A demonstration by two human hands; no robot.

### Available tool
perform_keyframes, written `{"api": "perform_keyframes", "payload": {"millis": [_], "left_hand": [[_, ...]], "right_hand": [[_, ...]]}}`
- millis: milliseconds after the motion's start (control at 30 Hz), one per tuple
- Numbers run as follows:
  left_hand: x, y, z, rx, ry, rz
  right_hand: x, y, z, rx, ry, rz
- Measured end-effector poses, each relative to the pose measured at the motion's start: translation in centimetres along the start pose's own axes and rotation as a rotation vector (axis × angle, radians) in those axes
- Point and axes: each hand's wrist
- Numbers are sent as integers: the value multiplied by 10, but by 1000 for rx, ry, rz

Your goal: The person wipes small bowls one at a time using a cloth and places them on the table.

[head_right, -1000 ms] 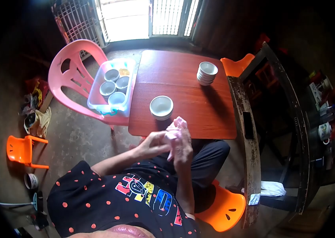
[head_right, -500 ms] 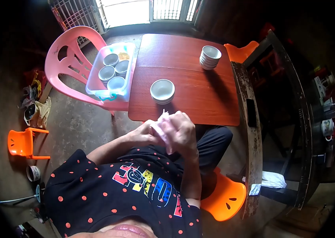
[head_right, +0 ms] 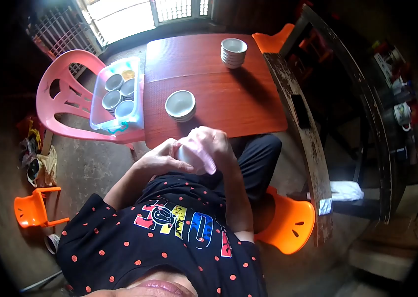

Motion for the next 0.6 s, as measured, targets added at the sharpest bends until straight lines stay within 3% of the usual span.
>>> {"api": "perform_keyframes", "payload": {"millis": [33, 100, 133, 200, 233, 267, 300, 367, 433, 467, 567, 600], "left_hand": [[-3, 5, -1, 9, 17, -20], [-5, 2, 2, -35, 57, 13], [-6, -1, 4, -30, 63, 31], [-7, -9, 7, -12, 71, 70], [-7, -11, 8, -29, 48, 97], [-6, -13, 9, -45, 26, 122], [-6, -16, 7, -59, 6, 141], [-6, -13, 3, -67, -30, 45], [-10, -4, -2, 23, 89, -71], [-7, -11, 2, -6, 116, -154], [-12, -29, 16, -151, 210, -456], [-12, -34, 18, -135, 213, -478]], "right_hand": [[-4, 20, -1, 5, 141, 234], [2, 50, -7, 163, 116, 421], [-13, 56, -9, 6, 411, 654], [0, 73, -10, 275, 233, 479], [-10, 39, -9, 495, 296, -222], [-4, 19, -11, 90, 156, 23], [-9, -11, -5, 149, 25, -537], [-10, -25, 0, 108, -5, -536], [7, 19, 1, 50, 75, 221], [7, 56, -4, 146, 168, 23], [-14, 71, -10, 305, 415, -6], [-12, 68, -12, 396, 411, -236]]}}
Point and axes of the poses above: each hand's wrist, its own z-axis towards the middle knuckle, its own x-axis out of the back of the hand, y = z × x, and after that the axes turned 10 degrees about x, right-handed
